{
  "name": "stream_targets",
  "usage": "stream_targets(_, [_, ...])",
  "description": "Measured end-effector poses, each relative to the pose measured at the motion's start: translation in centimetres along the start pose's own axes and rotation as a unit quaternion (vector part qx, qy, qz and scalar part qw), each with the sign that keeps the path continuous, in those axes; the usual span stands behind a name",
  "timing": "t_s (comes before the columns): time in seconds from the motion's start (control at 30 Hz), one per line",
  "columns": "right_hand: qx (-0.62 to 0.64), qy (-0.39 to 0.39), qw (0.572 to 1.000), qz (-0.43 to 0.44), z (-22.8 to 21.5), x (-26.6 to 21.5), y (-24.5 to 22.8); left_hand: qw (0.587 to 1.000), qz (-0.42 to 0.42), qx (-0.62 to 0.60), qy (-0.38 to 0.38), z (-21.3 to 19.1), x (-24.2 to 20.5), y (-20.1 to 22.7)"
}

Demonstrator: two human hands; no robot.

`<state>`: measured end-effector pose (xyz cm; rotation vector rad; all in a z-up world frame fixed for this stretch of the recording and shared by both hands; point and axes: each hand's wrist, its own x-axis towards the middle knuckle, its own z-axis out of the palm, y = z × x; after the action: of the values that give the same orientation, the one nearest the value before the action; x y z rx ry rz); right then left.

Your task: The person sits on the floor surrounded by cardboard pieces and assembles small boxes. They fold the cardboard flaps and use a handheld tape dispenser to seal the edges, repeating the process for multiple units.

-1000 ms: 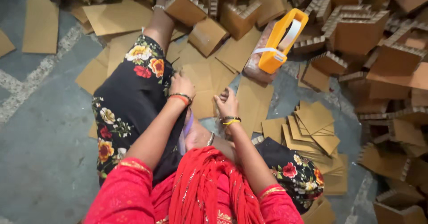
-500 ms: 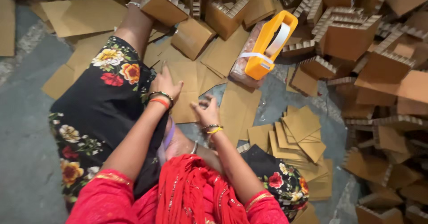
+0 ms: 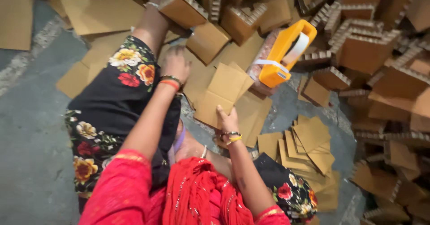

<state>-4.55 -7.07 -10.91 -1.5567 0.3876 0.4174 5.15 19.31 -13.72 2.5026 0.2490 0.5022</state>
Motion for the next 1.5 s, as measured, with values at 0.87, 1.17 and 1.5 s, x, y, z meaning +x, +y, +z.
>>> stream_targets(0.87, [0.215,-0.189,0.921,0.265,1.9,-8.2,-4.3,0.861,-0.141,0.104,-0.476,-16.3,-6.9,10.5])
stream_targets(1.17, [-0.216,-0.156,0.905,-0.333,-6.9,-8.6,-4.6,0.873,-0.009,-0.44,-0.212,-16.8,-11.7,16.6])
stream_targets(1.5, [-0.279,-0.188,0.886,-0.317,-10.9,-5.3,-5.0,0.851,0.035,-0.45,-0.267,-13.1,-11.3,18.6])
